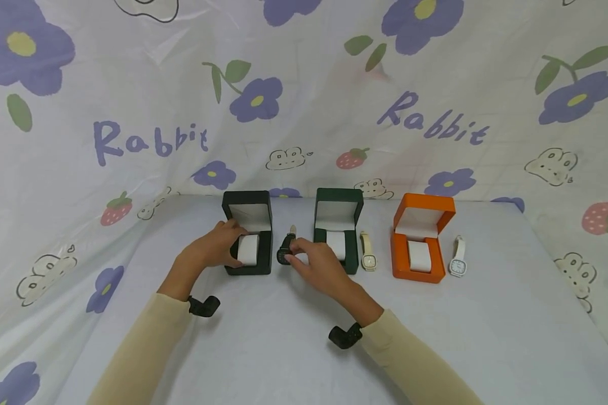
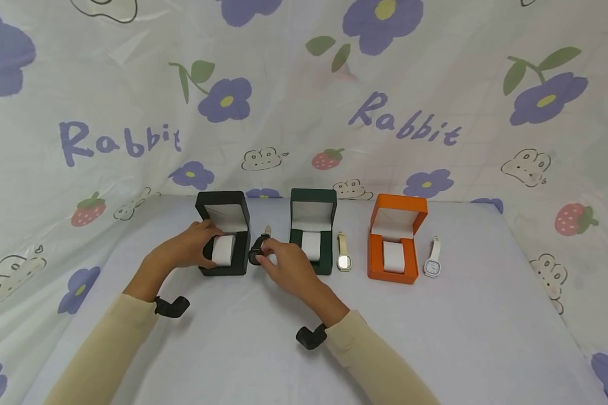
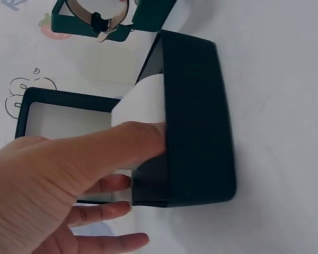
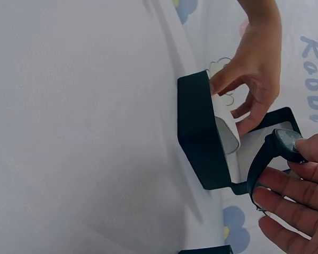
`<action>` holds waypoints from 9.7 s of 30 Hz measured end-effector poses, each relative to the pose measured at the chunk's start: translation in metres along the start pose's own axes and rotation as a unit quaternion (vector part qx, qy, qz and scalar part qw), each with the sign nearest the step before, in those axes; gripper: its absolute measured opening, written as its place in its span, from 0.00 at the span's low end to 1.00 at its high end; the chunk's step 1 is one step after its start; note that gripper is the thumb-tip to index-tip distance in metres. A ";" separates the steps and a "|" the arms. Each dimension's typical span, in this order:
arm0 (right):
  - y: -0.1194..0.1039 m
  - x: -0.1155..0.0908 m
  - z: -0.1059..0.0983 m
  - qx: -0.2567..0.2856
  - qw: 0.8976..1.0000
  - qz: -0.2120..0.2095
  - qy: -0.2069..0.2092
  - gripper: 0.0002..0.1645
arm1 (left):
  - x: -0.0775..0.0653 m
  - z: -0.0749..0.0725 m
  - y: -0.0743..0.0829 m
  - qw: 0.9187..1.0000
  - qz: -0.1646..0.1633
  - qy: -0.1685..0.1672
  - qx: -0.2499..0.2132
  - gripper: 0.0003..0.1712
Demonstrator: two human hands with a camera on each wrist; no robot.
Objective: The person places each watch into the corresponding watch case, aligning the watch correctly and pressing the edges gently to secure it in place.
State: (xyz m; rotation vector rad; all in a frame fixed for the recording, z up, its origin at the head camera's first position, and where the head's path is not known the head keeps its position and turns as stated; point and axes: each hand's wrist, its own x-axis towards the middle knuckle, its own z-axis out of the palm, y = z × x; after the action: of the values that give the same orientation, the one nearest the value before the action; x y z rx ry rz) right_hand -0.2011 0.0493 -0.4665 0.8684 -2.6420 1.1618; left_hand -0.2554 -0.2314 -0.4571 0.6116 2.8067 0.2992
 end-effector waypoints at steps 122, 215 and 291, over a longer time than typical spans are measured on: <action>-0.002 -0.061 -0.081 0.198 0.972 0.082 0.101 0.11 | -0.023 0.028 0.132 0.836 0.225 0.165 -0.472 0.46; -0.013 -0.060 -0.071 0.272 0.941 0.109 0.169 0.09 | -0.026 0.032 0.149 0.808 0.199 0.259 -0.490 0.42; -0.020 -0.062 -0.075 0.260 0.954 0.098 0.108 0.19 | -0.028 0.024 0.140 0.802 0.183 0.247 -0.513 0.43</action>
State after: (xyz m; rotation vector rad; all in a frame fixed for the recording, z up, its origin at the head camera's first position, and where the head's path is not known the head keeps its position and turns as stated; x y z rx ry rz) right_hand -0.1469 0.1205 -0.4224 0.4994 -2.3131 1.9327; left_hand -0.1711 -0.1150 -0.4390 0.8240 2.3105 2.1126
